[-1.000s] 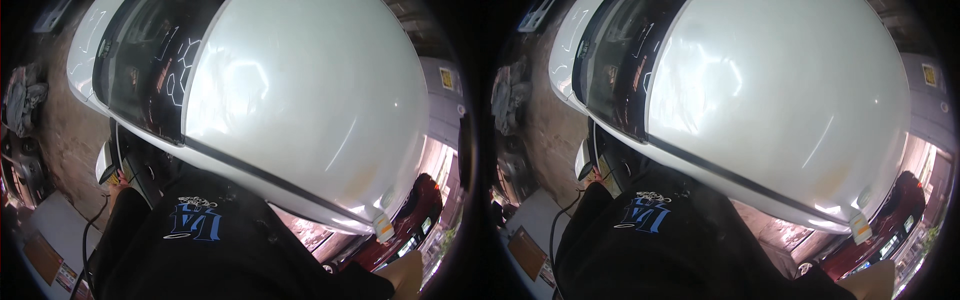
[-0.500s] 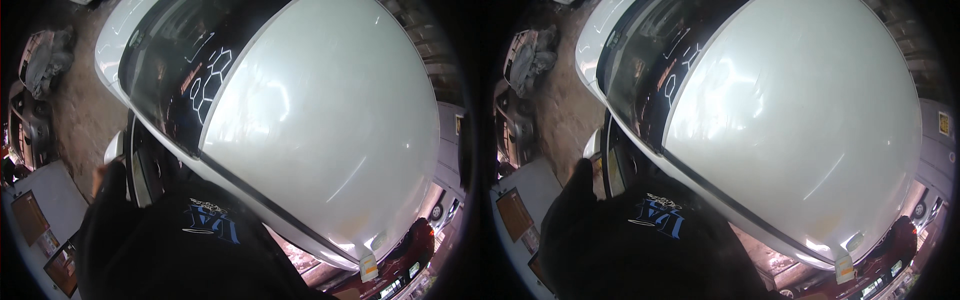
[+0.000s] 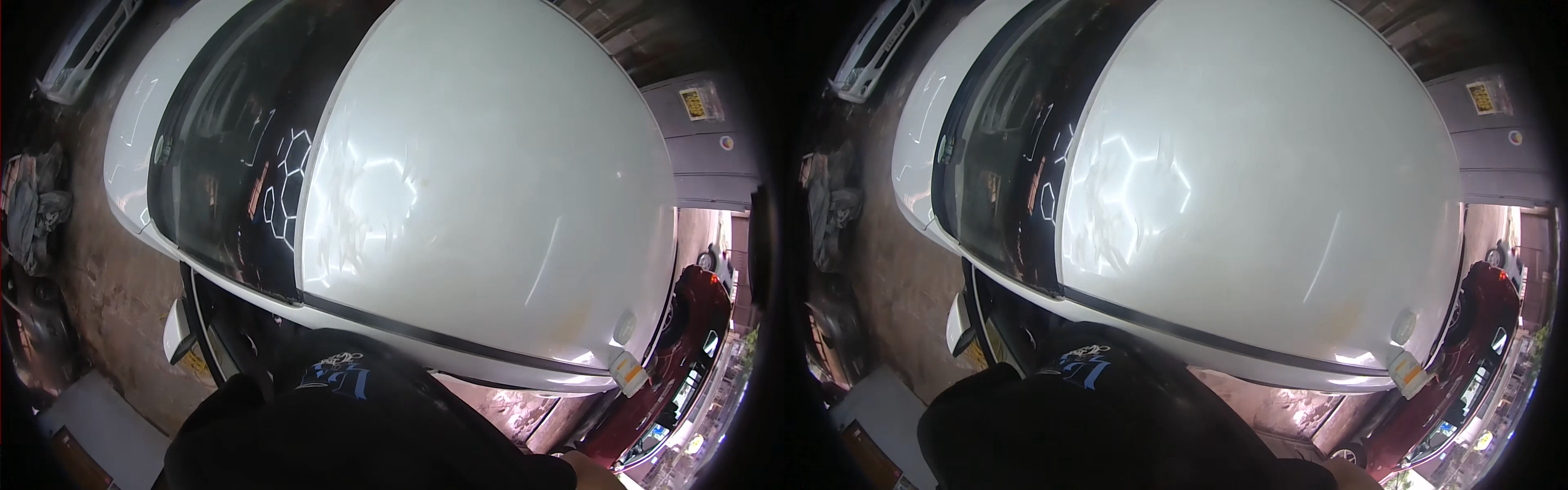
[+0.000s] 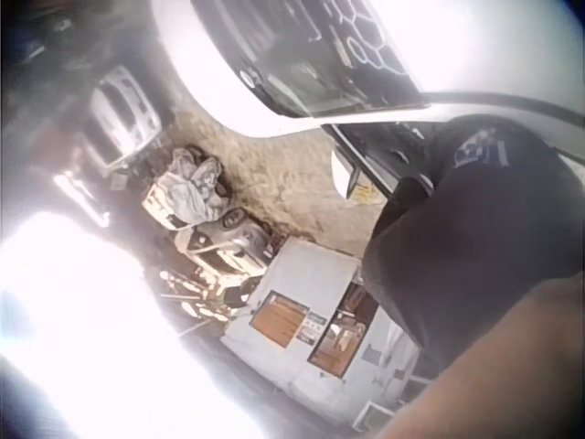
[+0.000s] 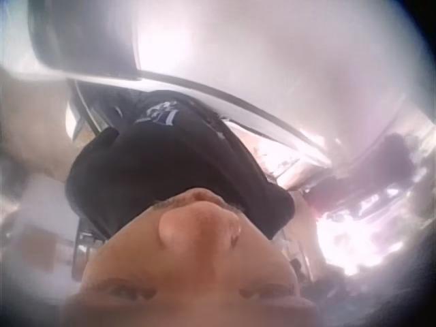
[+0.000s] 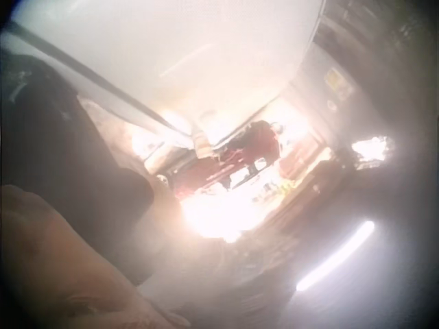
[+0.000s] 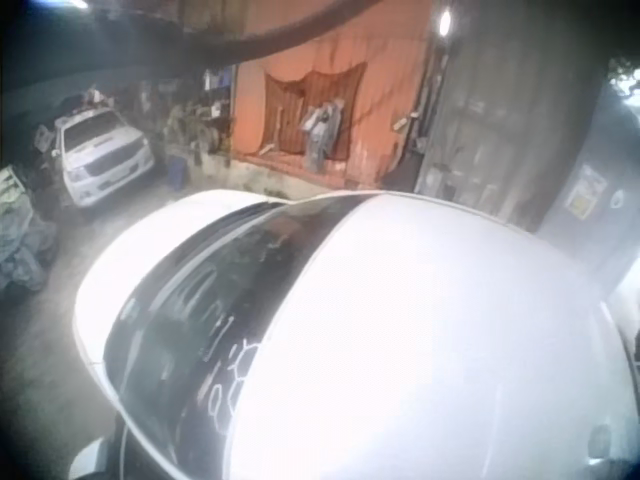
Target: The person points to spots on the white roof of a car and then polishes the surface using a power buffer, moving the tool across the panel.
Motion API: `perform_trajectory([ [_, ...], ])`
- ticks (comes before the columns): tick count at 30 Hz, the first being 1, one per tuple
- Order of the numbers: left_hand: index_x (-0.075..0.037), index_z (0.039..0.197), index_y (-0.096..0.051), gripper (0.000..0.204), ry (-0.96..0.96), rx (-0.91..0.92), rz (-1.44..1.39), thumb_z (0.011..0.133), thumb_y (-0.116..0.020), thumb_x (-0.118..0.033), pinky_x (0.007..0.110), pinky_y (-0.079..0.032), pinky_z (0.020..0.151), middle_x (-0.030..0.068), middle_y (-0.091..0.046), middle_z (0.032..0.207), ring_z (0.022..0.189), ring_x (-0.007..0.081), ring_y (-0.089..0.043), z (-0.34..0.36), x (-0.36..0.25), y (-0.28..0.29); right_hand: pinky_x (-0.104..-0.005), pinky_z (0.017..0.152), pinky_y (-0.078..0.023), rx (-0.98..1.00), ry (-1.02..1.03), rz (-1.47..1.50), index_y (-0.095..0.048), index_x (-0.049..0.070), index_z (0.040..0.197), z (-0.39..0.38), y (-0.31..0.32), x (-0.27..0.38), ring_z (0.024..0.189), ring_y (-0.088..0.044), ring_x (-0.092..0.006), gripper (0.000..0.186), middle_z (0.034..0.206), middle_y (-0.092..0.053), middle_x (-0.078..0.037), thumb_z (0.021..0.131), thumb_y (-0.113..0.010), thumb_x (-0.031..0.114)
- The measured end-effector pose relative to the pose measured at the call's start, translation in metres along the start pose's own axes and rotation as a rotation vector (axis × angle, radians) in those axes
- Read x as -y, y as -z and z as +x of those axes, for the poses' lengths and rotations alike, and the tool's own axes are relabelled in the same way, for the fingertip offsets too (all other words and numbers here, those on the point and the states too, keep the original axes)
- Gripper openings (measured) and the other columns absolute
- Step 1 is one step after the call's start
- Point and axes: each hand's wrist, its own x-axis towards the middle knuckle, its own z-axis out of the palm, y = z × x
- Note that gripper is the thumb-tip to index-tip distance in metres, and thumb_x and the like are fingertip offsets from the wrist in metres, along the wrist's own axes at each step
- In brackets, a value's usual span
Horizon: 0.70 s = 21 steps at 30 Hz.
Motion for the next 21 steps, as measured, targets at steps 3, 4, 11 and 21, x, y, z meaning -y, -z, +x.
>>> perform_trajectory([
  [3,-0.001,0.123,-0.062,0.053,0.012,0.066,0.098,0.093,-0.062,-0.045,0.042,-0.057,0.072,0.0186,-0.066,0.114,0.092,0.0334,-0.069,0.004,0.001,-0.013,-0.0546,0.118,-0.032,-0.037,0.007,0.250,-0.011,-0.008,0.154,-0.059,0.058,0.016,0.142,-0.036,-0.0440,0.103,0.155,-0.027,-0.032,0.090,-0.051,0.062],
  [4,-0.001,0.122,-0.062,0.053,0.000,0.086,0.107,0.093,-0.062,-0.045,0.042,-0.057,0.072,0.0184,-0.066,0.113,0.091,0.0332,-0.069,0.006,0.001,-0.014,-0.0546,0.118,-0.032,-0.024,0.039,0.336,-0.011,-0.008,0.154,-0.072,0.069,0.025,0.142,-0.036,-0.0439,0.102,0.155,-0.028,-0.032,0.091,-0.051,0.062],
  [11,-0.001,0.117,-0.066,0.051,0.032,0.193,0.222,0.093,-0.063,-0.045,0.039,-0.058,0.068,0.0176,-0.069,0.106,0.085,0.0321,-0.070,-0.003,0.025,-0.017,-0.0543,0.118,-0.033,0.267,0.193,0.801,-0.012,-0.008,0.154,-0.141,0.140,0.089,0.141,-0.037,-0.0433,0.100,0.155,-0.028,-0.031,0.092,-0.050,0.061],
  [21,0.000,0.110,-0.070,0.049,0.088,0.327,0.398,0.092,-0.066,-0.046,0.036,-0.058,0.063,0.0163,-0.072,0.096,0.075,0.0306,-0.072,0.004,0.019,0.000,-0.0486,0.091,-0.057,0.683,0.038,0.790,-0.022,-0.008,0.151,-0.129,-0.028,0.122,0.115,-0.061,-0.0412,0.089,0.137,-0.048,-0.034,0.095,-0.046,0.058],
])
